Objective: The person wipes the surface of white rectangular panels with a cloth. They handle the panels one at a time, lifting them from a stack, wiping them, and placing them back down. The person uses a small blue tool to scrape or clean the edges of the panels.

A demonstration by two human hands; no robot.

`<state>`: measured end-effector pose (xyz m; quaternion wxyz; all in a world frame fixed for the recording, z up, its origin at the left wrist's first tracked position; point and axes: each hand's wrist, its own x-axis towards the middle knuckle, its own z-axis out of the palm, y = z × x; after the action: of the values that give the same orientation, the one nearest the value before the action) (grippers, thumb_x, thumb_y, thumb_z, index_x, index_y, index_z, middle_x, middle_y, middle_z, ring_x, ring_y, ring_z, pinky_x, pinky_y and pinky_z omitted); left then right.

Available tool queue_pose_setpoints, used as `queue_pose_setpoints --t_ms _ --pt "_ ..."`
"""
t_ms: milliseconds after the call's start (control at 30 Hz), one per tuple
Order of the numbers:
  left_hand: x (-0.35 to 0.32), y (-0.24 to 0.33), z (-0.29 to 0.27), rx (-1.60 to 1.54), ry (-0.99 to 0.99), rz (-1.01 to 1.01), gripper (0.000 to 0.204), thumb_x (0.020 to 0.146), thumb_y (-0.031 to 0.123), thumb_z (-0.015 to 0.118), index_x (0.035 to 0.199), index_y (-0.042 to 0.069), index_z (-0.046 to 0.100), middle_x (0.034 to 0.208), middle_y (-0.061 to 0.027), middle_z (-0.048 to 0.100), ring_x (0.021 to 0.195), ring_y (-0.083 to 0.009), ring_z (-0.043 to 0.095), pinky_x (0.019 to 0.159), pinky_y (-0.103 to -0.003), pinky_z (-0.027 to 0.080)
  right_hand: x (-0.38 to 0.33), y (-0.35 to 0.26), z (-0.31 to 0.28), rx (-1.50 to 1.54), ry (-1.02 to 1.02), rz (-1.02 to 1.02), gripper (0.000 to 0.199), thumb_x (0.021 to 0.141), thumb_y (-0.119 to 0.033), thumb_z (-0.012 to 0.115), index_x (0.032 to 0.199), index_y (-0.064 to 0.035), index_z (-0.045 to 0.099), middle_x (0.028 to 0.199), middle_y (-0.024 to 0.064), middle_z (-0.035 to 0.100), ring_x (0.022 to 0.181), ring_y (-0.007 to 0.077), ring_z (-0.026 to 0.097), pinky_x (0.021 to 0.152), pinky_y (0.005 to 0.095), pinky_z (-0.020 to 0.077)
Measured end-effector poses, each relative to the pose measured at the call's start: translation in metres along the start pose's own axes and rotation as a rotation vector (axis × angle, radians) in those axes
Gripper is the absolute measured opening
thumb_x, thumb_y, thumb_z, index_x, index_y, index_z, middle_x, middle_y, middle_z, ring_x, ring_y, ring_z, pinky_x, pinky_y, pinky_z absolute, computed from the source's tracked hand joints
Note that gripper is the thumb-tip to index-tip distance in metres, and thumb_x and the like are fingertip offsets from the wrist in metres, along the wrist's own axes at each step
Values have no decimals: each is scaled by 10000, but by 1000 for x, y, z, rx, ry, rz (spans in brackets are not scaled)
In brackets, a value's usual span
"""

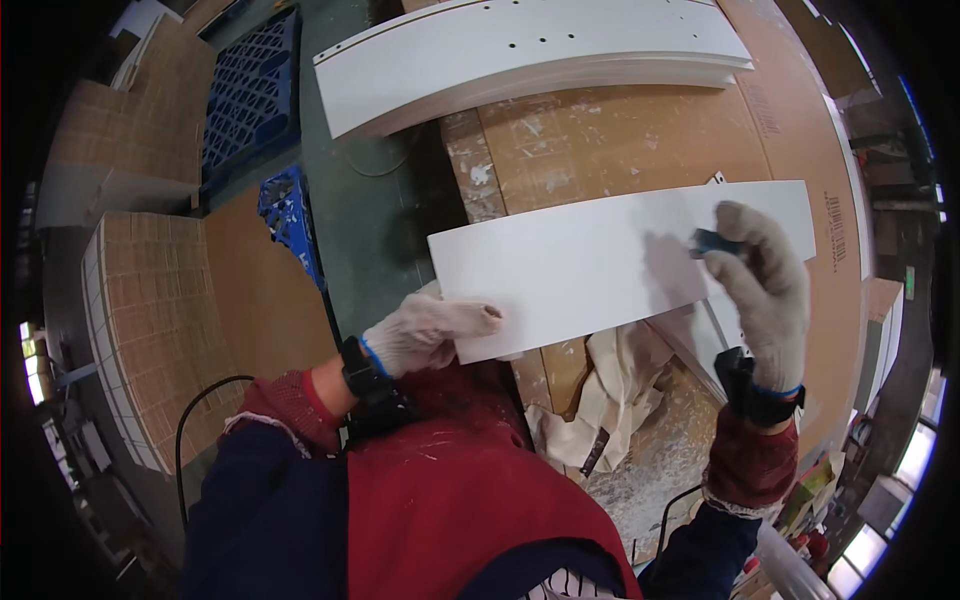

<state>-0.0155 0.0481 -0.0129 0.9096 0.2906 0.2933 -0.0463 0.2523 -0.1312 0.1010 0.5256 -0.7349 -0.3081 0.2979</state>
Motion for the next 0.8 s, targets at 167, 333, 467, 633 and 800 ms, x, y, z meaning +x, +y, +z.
queue_pose_setpoints --t_ms 167,333,467,633,800 --pt "2 5 25 60 -22 64 414 826 45 650 1219 -26 540 1126 -132 617 1031 -216 620 860 -350 533 13 -29 94 -310 -271 -247 360 788 -6 671 1137 -22 585 987 119 626 809 187 641 717 275 498" --pt "9 -10 10 376 -207 362 296 911 31 577 1206 20 599 1206 -72 605 1138 -182 558 979 -315 433 24 -42 150 -511 -470 -461 361 791 -60 642 1142 -46 561 931 141 613 851 284 627 713 365 511" --pt "22 -20 -9 1215 -150 814 319 925 67 569 1243 65 597 1246 -84 597 1211 -193 517 1004 -328 419 31 -17 177 -731 -526 -703 344 785 -71 624 1116 -71 526 943 142 584 917 335 600 735 430 512" --pt "21 -19 -6 527 -132 423 388 900 141 629 1277 86 554 1238 -92 605 1207 -228 538 1030 -357 408 46 -26 199 -1002 -483 -736 313 785 -76 635 1074 -85 515 947 135 570 924 342 599 739 433 529" --pt "37 -31 -13 582 -265 734 308 913 111 609 1193 -8 559 1169 -95 633 1148 -226 577 966 -332 475 39 -38 202 -1016 -611 -612 282 798 -68 622 1064 -109 537 1001 121 600 978 343 602 759 428 533"
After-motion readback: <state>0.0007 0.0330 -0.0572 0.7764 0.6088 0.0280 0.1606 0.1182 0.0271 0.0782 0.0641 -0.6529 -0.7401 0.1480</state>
